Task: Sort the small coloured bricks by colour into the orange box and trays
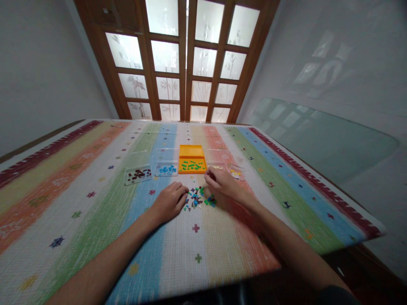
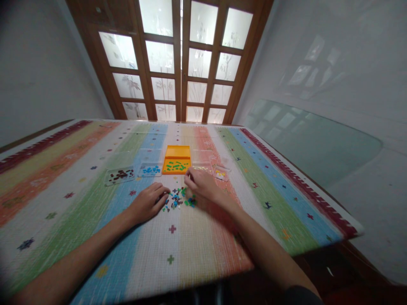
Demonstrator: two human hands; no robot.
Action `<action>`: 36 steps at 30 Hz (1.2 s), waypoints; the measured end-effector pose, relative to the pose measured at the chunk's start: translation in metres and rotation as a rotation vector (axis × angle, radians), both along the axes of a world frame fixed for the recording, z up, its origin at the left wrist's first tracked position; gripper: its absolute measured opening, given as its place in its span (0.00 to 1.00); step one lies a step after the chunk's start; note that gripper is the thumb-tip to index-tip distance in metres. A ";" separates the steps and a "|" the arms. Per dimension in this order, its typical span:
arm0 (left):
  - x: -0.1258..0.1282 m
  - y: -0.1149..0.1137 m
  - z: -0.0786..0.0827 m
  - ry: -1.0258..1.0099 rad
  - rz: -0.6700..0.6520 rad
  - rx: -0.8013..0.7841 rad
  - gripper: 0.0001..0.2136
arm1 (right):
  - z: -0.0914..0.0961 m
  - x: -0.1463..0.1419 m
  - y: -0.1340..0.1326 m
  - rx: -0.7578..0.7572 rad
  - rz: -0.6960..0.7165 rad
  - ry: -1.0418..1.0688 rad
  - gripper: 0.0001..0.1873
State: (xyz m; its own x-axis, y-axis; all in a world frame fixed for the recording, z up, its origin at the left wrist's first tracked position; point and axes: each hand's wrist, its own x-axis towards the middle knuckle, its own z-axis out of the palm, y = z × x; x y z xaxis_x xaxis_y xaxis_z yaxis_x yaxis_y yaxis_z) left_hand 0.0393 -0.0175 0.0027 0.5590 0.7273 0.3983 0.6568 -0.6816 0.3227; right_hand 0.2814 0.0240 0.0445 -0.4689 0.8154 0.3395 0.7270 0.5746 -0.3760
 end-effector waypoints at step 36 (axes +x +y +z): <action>0.000 0.001 0.000 0.007 0.007 -0.002 0.10 | 0.001 0.016 -0.015 -0.214 0.264 -0.024 0.07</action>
State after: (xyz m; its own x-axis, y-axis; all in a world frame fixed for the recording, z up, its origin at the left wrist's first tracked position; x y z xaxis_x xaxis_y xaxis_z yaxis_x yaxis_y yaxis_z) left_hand 0.0389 -0.0168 0.0025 0.5565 0.7321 0.3929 0.6640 -0.6761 0.3193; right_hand 0.2976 0.0092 0.0459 -0.6789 0.7164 0.1607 0.5737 0.6541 -0.4930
